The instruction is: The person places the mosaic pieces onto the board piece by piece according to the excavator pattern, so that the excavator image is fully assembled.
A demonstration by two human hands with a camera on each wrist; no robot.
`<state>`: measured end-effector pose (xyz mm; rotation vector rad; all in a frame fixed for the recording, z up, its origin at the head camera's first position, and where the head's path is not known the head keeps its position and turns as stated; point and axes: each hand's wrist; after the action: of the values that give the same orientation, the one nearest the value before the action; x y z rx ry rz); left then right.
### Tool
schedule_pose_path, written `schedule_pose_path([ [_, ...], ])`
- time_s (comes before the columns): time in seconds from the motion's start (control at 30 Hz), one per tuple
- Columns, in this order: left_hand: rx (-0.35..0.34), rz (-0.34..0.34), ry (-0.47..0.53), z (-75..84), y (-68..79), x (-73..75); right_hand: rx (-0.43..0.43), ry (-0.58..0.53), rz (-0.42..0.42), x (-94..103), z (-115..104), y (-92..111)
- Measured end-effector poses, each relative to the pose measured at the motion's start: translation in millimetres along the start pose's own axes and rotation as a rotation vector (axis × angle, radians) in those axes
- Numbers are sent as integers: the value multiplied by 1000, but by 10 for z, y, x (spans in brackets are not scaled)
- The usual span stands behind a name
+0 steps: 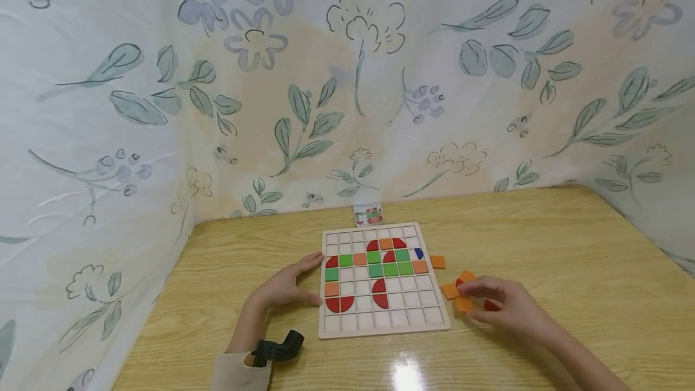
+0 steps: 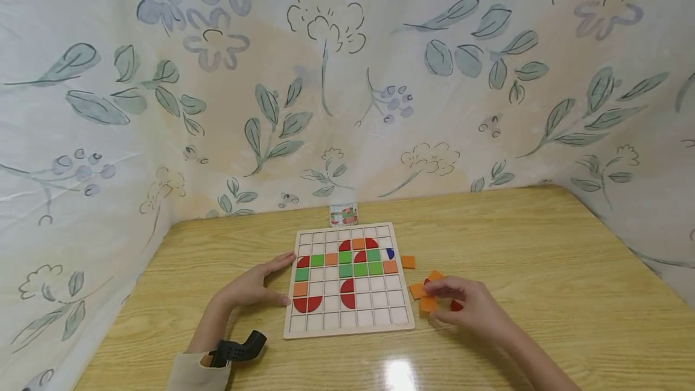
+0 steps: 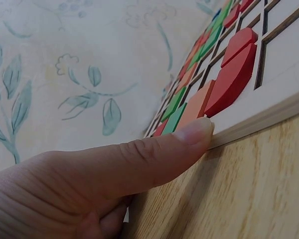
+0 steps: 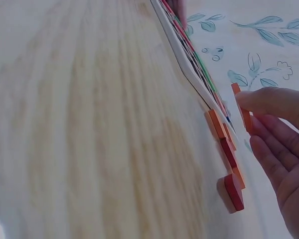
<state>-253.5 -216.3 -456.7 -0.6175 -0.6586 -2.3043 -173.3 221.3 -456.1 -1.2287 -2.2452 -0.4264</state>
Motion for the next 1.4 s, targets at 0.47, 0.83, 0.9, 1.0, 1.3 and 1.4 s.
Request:
schedule_pose_path([
  [0.47,16,4,-19,4,14,-25,106,26,7,-46,-45,-156],
  [0.83,24,3,-17,-11,-8,-25,58,-33,-50,-168,-200,-471],
  [0.9,29,2,-17,-6,-8,-22,49,-43,-55,-195,-223,-521],
  [1.0,24,2,-21,0,-6,-19,78,-28,-60,-231,-253,-594],
  [1.3,24,8,-20,7,-8,-9,198,145,-35,-338,-255,-837],
  [1.4,31,8,-17,13,-4,-9,217,185,-46,-372,-276,-903],
])
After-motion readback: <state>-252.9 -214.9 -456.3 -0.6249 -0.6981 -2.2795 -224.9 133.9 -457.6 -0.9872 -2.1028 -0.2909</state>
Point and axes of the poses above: each hand's wrist, its own y-axis away from the middle knuckle, its own x-axis out of the back of the hand, z = x × y, and after that the axes turned 14 degrees about -z, right-handed
